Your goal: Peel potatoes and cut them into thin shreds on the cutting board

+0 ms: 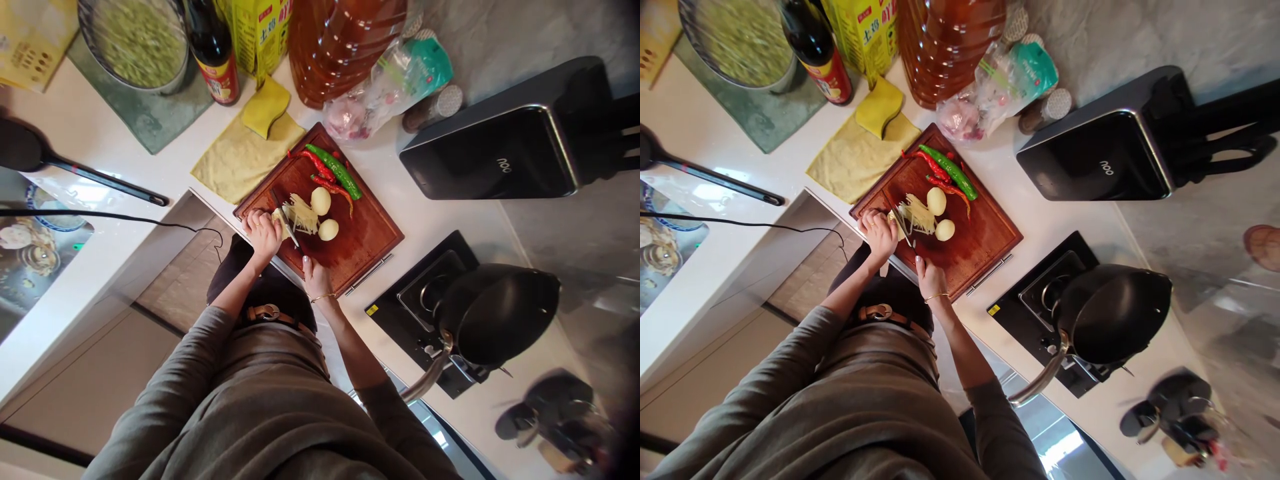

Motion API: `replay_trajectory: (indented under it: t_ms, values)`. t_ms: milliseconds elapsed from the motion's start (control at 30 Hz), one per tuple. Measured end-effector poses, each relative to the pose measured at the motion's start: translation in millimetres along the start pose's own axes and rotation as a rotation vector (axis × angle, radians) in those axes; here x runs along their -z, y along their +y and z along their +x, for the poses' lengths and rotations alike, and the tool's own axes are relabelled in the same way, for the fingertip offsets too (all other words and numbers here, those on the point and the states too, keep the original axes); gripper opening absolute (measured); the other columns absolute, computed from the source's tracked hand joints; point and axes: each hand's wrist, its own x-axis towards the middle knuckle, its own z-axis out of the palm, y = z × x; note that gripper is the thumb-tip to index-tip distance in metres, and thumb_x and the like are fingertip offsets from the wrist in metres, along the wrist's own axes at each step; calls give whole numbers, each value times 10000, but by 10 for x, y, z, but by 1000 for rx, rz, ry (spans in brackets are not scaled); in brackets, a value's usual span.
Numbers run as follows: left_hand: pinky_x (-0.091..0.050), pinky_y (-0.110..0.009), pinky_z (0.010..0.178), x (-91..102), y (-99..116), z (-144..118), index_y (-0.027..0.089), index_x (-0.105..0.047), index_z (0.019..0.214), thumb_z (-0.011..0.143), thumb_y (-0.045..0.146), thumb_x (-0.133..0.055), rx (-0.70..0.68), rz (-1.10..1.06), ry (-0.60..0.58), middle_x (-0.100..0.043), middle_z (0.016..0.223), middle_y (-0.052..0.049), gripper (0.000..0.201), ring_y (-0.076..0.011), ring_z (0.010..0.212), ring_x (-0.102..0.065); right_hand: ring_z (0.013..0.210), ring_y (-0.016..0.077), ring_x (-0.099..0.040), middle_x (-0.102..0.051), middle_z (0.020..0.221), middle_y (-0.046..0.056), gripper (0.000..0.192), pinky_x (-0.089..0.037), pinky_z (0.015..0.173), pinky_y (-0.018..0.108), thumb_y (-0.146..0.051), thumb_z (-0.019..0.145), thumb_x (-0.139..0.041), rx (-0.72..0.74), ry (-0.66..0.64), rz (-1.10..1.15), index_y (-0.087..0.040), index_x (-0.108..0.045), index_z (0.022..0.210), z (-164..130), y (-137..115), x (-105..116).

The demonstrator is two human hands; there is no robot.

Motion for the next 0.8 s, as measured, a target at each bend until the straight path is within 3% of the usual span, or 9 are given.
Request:
replay_trajectory:
  t_ms: [367,800]
  values:
    - [-133,-504,1091,-82,-79,-6,133,-530,982,868,366,-424,-50,85,45,-539,1166,-190,280,-299,1275,-373,581,175,-605,-662,632,119,714,-350,545,251,-576,923,-123,-37,-34,15,-127,-672,838,13,-16,184]
    - [-135,-500,1093,-76,-74,-5,134,-533,974,859,340,-425,-44,65,33,-539,1163,-190,259,-293,1279,-374,617,184,-629,-679,680,115,649,-355,551,248,-542,939,-154,-62,-74,-5,-145,-659,848,-18,16,58]
